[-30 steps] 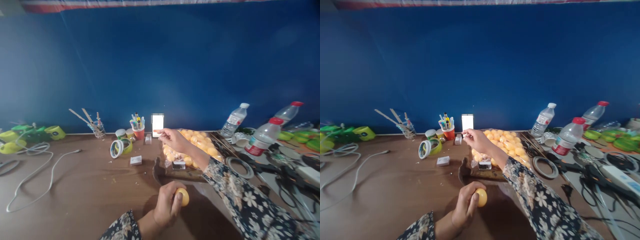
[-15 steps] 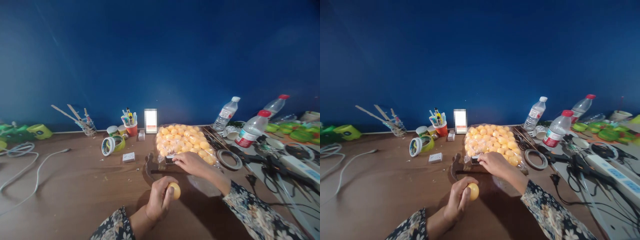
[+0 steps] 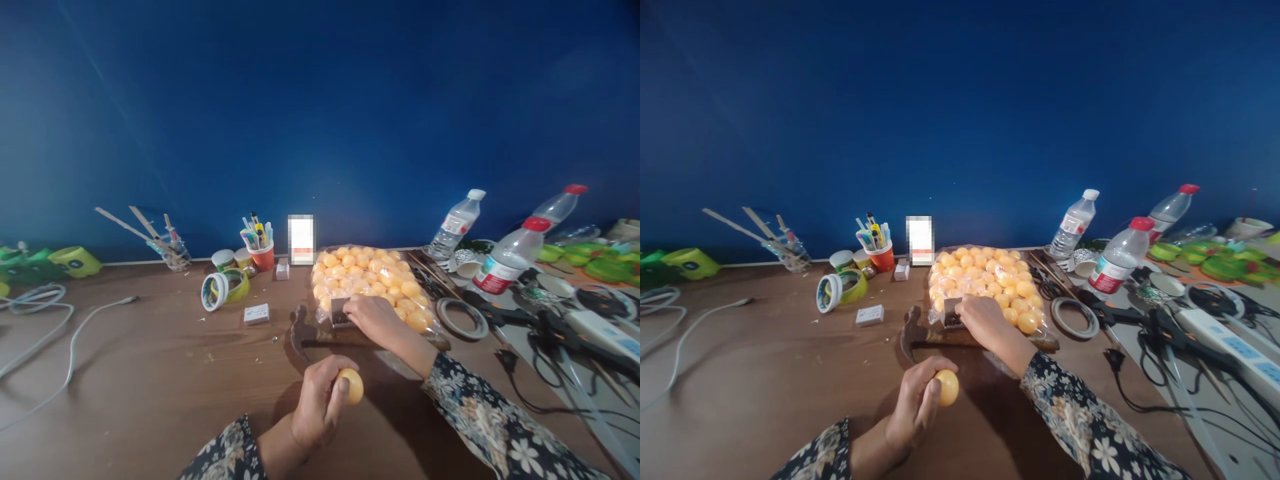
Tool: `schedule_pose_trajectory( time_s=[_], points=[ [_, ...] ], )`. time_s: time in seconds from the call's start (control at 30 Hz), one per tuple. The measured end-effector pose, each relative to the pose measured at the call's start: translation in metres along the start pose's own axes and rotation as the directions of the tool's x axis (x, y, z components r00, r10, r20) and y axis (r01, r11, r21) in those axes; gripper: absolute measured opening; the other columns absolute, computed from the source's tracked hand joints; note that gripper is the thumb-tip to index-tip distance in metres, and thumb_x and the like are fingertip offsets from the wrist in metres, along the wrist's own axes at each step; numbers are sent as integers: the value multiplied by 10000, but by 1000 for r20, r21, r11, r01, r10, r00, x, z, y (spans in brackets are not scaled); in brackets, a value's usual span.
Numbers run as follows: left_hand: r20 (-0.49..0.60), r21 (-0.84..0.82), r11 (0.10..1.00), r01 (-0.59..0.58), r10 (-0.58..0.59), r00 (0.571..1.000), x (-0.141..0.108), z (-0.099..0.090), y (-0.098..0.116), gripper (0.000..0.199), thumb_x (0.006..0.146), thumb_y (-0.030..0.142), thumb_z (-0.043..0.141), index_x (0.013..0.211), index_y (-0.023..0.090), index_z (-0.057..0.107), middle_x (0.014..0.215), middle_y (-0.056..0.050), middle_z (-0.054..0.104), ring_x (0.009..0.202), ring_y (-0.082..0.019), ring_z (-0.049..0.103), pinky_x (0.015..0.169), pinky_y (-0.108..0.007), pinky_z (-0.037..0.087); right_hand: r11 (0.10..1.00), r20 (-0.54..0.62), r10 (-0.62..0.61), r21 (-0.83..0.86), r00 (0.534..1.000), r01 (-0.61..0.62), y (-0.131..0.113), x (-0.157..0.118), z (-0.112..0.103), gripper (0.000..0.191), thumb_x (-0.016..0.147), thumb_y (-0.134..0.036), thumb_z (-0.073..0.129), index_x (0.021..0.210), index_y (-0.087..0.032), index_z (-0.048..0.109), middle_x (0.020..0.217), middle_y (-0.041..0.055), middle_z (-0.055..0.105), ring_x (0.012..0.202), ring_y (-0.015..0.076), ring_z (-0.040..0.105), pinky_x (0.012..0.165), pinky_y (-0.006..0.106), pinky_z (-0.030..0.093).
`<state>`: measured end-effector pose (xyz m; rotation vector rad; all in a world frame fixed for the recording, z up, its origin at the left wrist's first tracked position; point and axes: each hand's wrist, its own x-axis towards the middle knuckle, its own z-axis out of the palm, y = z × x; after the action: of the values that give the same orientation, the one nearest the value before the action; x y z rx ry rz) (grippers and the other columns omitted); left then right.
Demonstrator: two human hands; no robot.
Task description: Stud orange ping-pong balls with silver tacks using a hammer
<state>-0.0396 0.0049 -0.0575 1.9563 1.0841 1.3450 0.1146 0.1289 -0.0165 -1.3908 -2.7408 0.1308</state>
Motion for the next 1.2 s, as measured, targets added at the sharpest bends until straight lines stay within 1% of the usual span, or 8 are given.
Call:
schedule_pose_trajectory(
  time_s=[0.43, 0.53, 0.63, 0.7, 0.83, 0.97, 1.03, 1.2],
  points=[
    [-20, -23, 999, 29, -29, 999, 1, 0, 2, 368, 954, 393, 362, 946, 156, 644, 771, -71, 665, 697, -165, 611, 662, -261, 464, 1000, -31, 23, -1, 999, -23, -4, 2, 9, 247, 907, -158, 439, 761, -181, 636, 835, 63, 649, 709, 178, 605, 582, 267, 324],
    [-54, -126, 983, 133, -140, 989, 1, 1, 0, 400, 940, 456, 387, 949, 159, 654, 742, -62, 645, 629, -150, 583, 589, -250, 464, 997, -62, 33, 67, 998, -29, -3, 1, 9, 224, 906, -175, 443, 790, -194, 634, 874, 57, 655, 722, 173, 605, 580, 262, 313],
    [-63, -372, 882, 289, -334, 940, 4, 0, -4, 444, 908, 534, 427, 1023, 161, 638, 725, -42, 624, 530, -111, 542, 481, -211, 447, 985, -102, 63, 167, 993, -45, -2, 1, 9, 189, 895, -182, 454, 841, -198, 635, 865, 59, 667, 728, 177, 603, 595, 261, 317],
    [-70, -498, 805, 323, -408, 910, 9, -3, -7, 453, 875, 551, 493, 1062, 160, 625, 749, -41, 639, 540, -106, 568, 508, -213, 482, 966, -129, 78, 255, 989, -44, -1, 0, 10, 155, 870, -176, 481, 836, -196, 630, 808, 46, 665, 716, 174, 594, 612, 258, 331],
    [-129, -591, 739, 325, -484, 865, 22, -12, -8, 437, 790, 494, 659, 1057, 148, 633, 833, -59, 682, 619, -131, 632, 597, -251, 550, 883, -172, 89, 469, 981, 2, 1, -3, 11, 93, 815, -163, 518, 786, -193, 601, 740, 1, 644, 662, 139, 567, 632, 237, 382],
    [-112, -733, 604, 313, -561, 820, 35, -18, -8, 428, 746, 394, 742, 1078, 144, 644, 956, -80, 693, 734, -152, 669, 680, -271, 573, 767, -186, 97, 640, 978, 46, 2, -8, 9, 88, 839, -236, 512, 817, -188, 582, 698, -23, 603, 586, 116, 521, 564, 218, 399],
    [-94, -789, 533, 307, -598, 796, 40, -21, -8, 435, 725, 359, 768, 1081, 136, 655, 955, -78, 699, 729, -139, 666, 697, -262, 569, 642, -192, 119, 764, 974, 73, 1, -12, 8, 130, 847, -313, 542, 825, -190, 577, 682, -29, 576, 562, 112, 490, 524, 218, 375],
    [-81, -842, 466, 272, -608, 790, 45, -27, -6, 351, 733, 299, 771, 1024, 127, 677, 935, -67, 704, 759, -130, 663, 726, -251, 565, 12, -56, 205, 998, 977, 55, -8, -19, 11, 209, 755, -366, 698, 787, -207, 567, 635, -55, 527, 530, 89, 415, 498, 213, 308]
  ],
)
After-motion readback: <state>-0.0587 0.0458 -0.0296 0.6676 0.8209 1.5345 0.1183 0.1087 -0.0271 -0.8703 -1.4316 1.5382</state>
